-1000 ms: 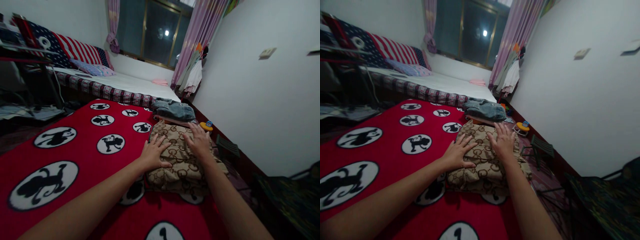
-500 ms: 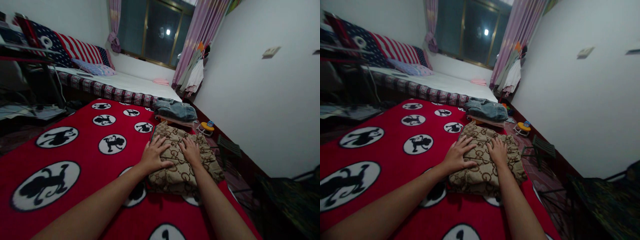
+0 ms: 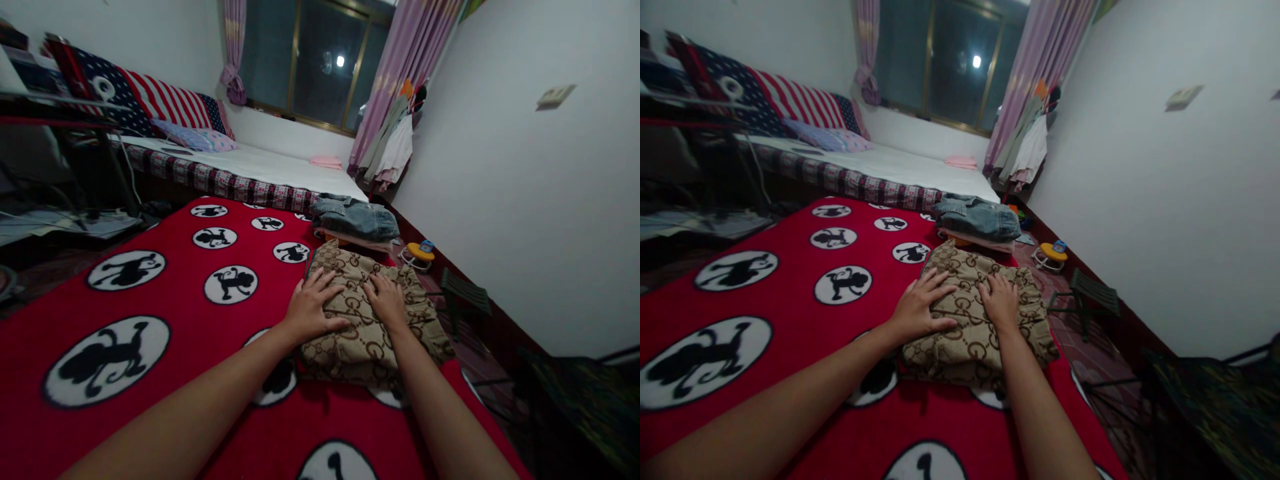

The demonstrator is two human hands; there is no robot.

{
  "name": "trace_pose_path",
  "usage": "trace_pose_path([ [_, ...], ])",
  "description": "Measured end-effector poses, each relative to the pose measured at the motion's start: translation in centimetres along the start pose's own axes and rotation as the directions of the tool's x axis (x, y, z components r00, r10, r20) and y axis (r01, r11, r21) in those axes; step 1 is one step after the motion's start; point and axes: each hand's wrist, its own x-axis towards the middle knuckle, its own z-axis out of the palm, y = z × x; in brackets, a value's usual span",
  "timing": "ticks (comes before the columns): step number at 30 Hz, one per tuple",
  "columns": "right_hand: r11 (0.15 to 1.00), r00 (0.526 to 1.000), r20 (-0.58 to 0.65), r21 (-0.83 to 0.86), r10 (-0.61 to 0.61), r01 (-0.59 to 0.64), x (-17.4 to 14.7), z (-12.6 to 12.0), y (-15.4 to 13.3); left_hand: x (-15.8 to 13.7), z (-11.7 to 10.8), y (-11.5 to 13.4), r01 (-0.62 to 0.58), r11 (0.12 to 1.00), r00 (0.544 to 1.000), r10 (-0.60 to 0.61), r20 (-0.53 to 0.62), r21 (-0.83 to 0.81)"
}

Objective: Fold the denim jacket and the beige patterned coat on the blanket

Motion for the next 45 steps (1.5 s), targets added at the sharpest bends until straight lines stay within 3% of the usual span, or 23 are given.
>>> trace_pose_path([
  [45,0.999,0.999,-0.048,0.042,-0.026,0.028,0.0,0.14,0.3,-0.05,0.05,0.02,0.012,1.0,1.0,-0.012,0.006,-0.014],
])
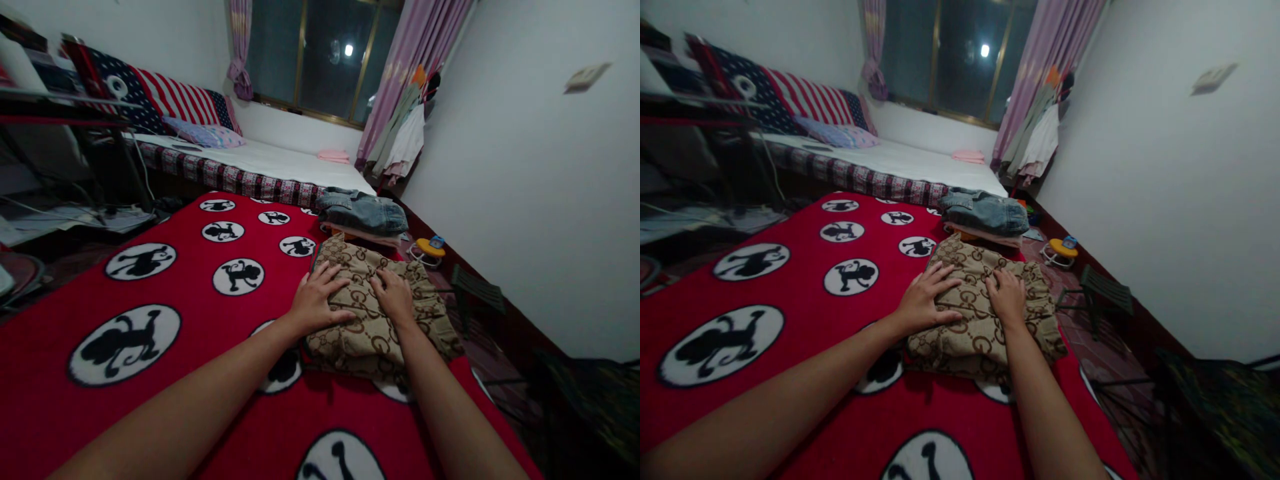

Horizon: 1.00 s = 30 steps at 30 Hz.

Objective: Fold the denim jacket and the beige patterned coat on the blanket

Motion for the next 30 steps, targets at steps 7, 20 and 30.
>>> trace_pose_path([
  [7,1.0,1.0,0.015,0.012,-0.01,0.01,-0.2,-0.3,-0.2,0.0,0.0,-0.1,0.008,1.0,1.0,-0.008,0.001,-0.004],
  [20,0.983,0.977,0.116,0.015,-0.182,0.181,-2.3,-8.4,-9.1,0.6,1.0,-2.9,0.301,0.811,0.78,-0.512,-0.359,-0.502],
  [30,0.959,0.842,0.54,-0.245,0.014,0.141,-1.7,-6.3,-18.2,0.9,-2.6,-5.6,0.375,0.156,0.707,-0.686,0.173,-0.914],
])
